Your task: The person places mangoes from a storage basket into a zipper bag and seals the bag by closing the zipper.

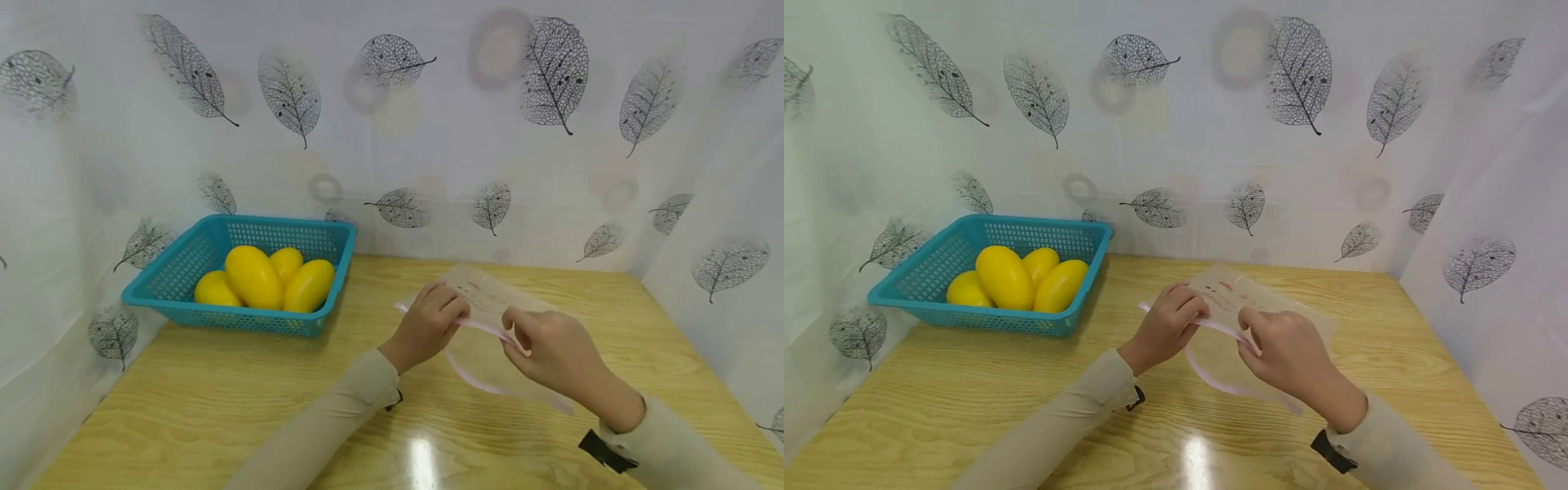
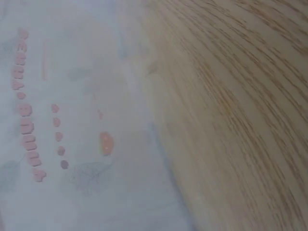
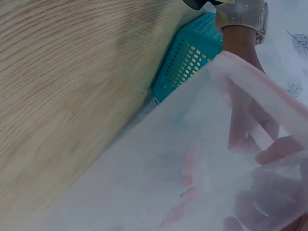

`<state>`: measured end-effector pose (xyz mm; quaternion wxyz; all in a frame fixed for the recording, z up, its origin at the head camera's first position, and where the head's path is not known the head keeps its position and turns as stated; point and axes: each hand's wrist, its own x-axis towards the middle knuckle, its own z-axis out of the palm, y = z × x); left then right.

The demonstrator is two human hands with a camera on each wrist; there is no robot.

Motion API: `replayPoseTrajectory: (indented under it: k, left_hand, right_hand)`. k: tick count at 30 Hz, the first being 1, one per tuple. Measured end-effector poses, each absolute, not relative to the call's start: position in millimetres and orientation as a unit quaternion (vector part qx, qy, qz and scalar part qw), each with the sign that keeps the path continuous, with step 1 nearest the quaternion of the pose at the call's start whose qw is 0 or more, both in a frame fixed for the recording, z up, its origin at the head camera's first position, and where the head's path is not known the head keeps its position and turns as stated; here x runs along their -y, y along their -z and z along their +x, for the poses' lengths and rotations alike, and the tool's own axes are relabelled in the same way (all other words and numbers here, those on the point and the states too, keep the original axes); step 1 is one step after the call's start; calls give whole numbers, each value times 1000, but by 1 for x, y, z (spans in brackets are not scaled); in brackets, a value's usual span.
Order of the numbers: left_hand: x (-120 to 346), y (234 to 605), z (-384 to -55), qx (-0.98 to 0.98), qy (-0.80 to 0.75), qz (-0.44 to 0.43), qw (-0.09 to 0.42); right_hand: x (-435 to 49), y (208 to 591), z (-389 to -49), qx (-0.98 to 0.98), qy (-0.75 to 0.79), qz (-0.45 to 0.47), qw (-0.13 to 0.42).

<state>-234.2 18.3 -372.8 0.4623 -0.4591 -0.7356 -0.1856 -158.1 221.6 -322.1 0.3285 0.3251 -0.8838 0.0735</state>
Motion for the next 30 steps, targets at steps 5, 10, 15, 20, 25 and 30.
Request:
replayPoseTrajectory:
  k: [5, 10, 15, 20, 25, 30]
  left_hand:
    - [-19, 372, -235, 712, 202, -479, 472]
    - [-22, 372, -238, 703, 217, -482, 476]
    - [-24, 370, -238, 721, 200, -465, 473]
    - [-19, 367, -229, 716, 155, -481, 481]
    - [-10, 364, -218, 727, 93, -547, 405]
    - [-4, 365, -214, 781, 50, -562, 267]
  right_hand:
    - [-215, 318, -159, 874, -86, 342, 334]
    - [-210, 314, -162, 867, -105, 340, 350]
    - [-208, 315, -165, 886, -117, 279, 352]
    - [-213, 317, -169, 893, -124, 223, 370]
    - [-218, 316, -173, 888, -114, 203, 397]
    - [-218, 315, -176, 885, -104, 197, 409]
